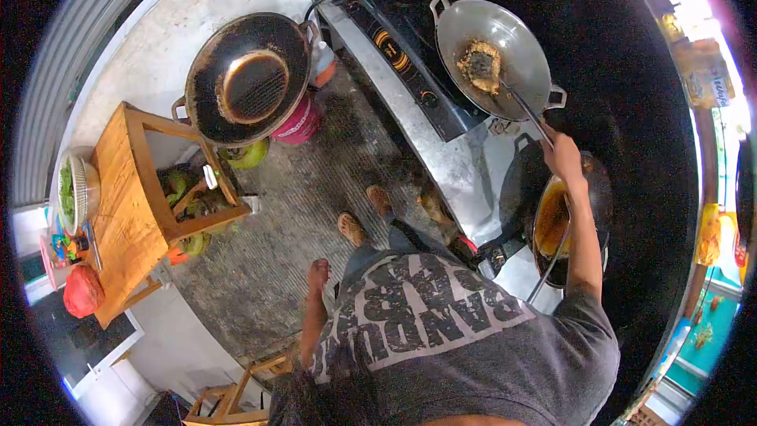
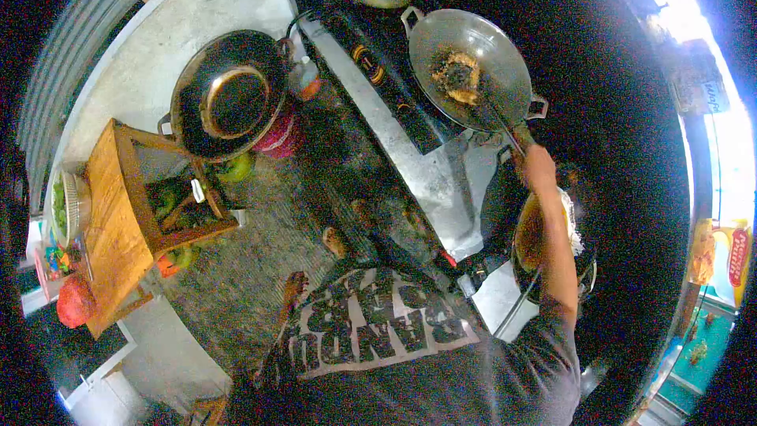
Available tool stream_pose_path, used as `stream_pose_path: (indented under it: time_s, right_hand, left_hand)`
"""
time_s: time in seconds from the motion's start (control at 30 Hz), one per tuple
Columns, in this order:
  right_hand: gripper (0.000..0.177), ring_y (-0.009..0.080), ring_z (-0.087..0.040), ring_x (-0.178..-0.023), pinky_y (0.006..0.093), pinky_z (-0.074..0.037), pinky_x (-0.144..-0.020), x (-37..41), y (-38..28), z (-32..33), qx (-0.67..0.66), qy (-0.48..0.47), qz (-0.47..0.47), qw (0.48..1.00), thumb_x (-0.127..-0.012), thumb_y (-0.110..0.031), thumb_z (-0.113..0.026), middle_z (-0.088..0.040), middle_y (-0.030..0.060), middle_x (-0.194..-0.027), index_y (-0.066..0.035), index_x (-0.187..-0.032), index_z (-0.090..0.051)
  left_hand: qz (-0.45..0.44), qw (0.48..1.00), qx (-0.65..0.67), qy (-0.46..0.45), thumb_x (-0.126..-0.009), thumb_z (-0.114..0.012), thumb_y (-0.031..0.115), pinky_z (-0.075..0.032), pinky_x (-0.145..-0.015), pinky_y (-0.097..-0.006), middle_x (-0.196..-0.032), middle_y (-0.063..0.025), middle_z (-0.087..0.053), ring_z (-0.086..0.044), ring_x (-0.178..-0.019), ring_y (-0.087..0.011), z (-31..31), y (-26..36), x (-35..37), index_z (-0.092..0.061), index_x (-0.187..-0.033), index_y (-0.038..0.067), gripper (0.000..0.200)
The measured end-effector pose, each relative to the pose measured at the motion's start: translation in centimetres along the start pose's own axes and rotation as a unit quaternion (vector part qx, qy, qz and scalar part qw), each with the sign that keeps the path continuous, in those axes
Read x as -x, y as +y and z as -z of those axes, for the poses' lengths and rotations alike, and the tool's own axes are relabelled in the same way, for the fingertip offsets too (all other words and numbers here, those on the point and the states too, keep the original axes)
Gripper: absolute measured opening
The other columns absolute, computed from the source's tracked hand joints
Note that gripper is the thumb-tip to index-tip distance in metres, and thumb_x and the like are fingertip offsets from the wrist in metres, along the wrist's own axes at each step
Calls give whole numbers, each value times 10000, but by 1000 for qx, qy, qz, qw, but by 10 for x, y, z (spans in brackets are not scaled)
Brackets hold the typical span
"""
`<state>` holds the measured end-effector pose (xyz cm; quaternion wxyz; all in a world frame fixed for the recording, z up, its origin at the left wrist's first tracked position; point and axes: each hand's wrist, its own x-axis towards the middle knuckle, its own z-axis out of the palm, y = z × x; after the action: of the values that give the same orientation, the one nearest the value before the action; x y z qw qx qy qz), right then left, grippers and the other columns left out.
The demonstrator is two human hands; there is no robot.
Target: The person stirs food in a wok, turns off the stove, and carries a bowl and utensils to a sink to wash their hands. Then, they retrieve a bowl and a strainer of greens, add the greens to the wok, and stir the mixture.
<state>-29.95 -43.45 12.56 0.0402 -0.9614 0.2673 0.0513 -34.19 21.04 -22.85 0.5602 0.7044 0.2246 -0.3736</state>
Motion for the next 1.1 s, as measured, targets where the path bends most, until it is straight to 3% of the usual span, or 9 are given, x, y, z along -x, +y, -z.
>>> stream_pose_path:
  time_s: [0.13,0.37,0.4,0.5,0.6,0.67,0.9,1.0,1.1]
  right_hand:
    - [412,385,-566,-768,420,-460,-662,32,13,20,42,-23,-24,999,-763,-107,-551,-586,225,-813,-144,-1172,-517]
    - [472,393,-559,-720,459,-450,-641,-46,16,-43,-3,40,-1,999,-767,-105,-543,-586,217,-781,-183,-1225,-457]
    - [476,392,-560,-724,459,-449,-641,-62,21,-55,3,54,-11,998,-768,-106,-542,-587,218,-786,-186,-1229,-452]
    - [479,388,-564,-739,457,-446,-642,-88,32,-85,15,72,-25,997,-773,-108,-540,-590,221,-806,-188,-1236,-444]
    - [442,393,-565,-770,447,-444,-646,-64,13,-67,-3,87,22,996,-780,-108,-535,-588,227,-839,-164,-1214,-470]
    - [413,405,-556,-773,437,-448,-659,-37,18,-48,-45,-12,-7,999,-780,-114,-541,-582,234,-847,-146,-1189,-496]
    - [354,406,-559,-769,430,-448,-649,18,2,-26,-52,-12,-15,998,-802,-137,-536,-581,242,-835,-130,-1157,-529]
    - [373,397,-569,-722,426,-448,-633,-15,-2,-47,-26,30,-26,999,-793,-123,-538,-575,267,-771,-131,-1165,-525]
    - [401,399,-568,-704,429,-447,-610,-61,6,-65,-59,111,13,992,-783,-114,-537,-575,263,-759,-138,-1183,-508]
  left_hand:
    - [21,998,-58,24,-823,-536,372,-450,-494,-264,-707,-53,-580,-577,-619,-139,-14,-21,-30,-522,-978,23,382]
    - [-36,996,-63,44,-847,-517,346,-456,-508,-272,-736,-65,-586,-569,-610,-149,3,-6,-52,-500,-959,31,335]
    - [-64,994,-73,53,-853,-510,326,-457,-512,-278,-736,-63,-582,-560,-594,-151,-11,65,-1,-508,-954,33,310]
    - [18,998,49,27,-851,-510,341,-460,-518,-288,-736,-57,-580,-562,-611,-155,12,21,-35,-513,-961,34,326]
    - [-81,991,-61,86,-857,-490,339,-458,-514,-288,-733,-60,-588,-564,-612,-153,-13,30,-14,-511,-980,26,337]
    - [-20,984,-144,102,-854,-484,326,-454,-522,-283,-707,-68,-590,-565,-615,-147,-25,31,0,-525,-967,21,328]
    - [89,985,-127,78,-818,-488,345,-453,-605,-338,-628,-102,-583,-577,-643,-186,-46,-70,-9,-564,-911,0,365]
    - [-60,993,-101,25,-821,-486,342,-454,-602,-335,-633,-106,-586,-575,-635,-200,-34,-104,-15,-563,-923,6,360]
    - [-49,959,-229,159,-826,-480,306,-447,-574,-304,-609,-93,-560,-552,-606,-195,-44,-117,-29,-556,-909,14,313]
